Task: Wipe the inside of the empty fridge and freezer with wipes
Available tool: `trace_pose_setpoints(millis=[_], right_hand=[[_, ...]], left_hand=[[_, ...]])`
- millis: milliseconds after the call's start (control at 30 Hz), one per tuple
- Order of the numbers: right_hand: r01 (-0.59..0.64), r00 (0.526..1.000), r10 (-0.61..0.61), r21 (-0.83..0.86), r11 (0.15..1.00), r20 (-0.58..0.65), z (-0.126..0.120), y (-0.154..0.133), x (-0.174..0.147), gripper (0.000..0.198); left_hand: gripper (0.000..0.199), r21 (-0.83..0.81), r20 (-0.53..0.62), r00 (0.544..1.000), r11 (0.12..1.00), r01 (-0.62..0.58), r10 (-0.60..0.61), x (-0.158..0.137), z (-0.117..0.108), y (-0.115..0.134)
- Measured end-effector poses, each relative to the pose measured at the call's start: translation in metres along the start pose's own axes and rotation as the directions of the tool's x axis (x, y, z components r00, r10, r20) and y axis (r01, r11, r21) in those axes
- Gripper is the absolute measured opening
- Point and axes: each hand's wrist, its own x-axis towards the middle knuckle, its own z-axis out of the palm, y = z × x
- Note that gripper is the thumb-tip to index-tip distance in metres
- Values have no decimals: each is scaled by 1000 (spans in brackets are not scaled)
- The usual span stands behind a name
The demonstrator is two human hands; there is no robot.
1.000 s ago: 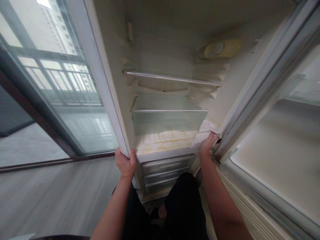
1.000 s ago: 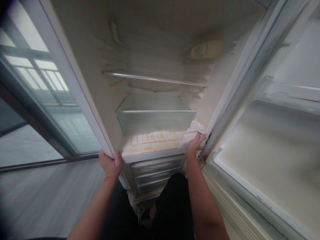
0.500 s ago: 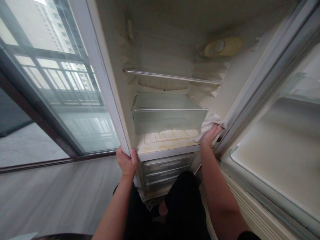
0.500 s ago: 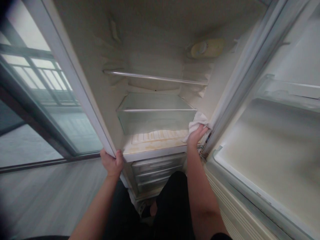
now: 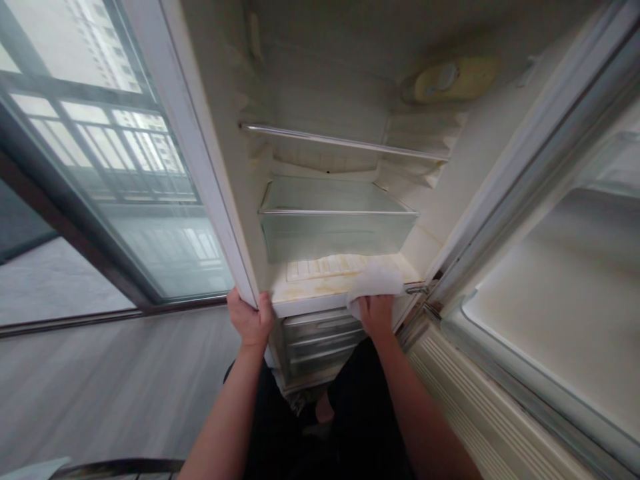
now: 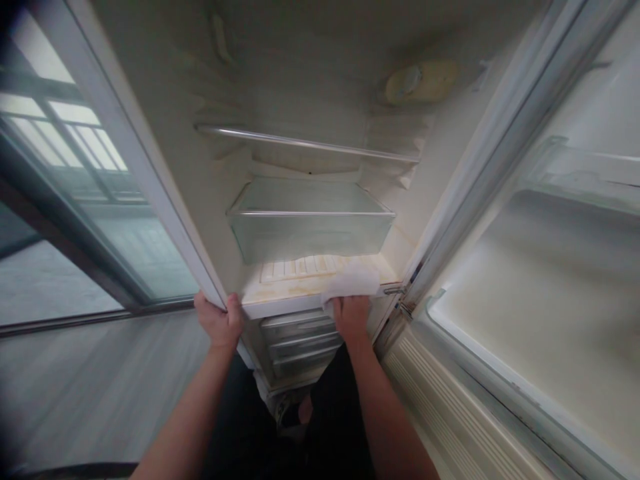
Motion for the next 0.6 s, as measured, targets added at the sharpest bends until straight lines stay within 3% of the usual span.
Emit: trace_pose_setpoints(millis=[167,333,467,600], right_hand=[[135,979,-135,9,991,154,8,-72,2,41],[310,918,-322,85,947,233,12,-125,9,49],[302,910,-322,115,946,260,28,-131,-1,50],[306,917,-346,208,929,196,52,-103,-18,52]], left_hand=[[66,11,-1,1000,1000,8,-8,0,0,-1],[68,35,1,1000,999,-6,6,1,0,-4],[69,33,19,1000,999,-8,8,2,-2,-5],[66,24,21,1000,1000,0,-1,1,-3,-5]])
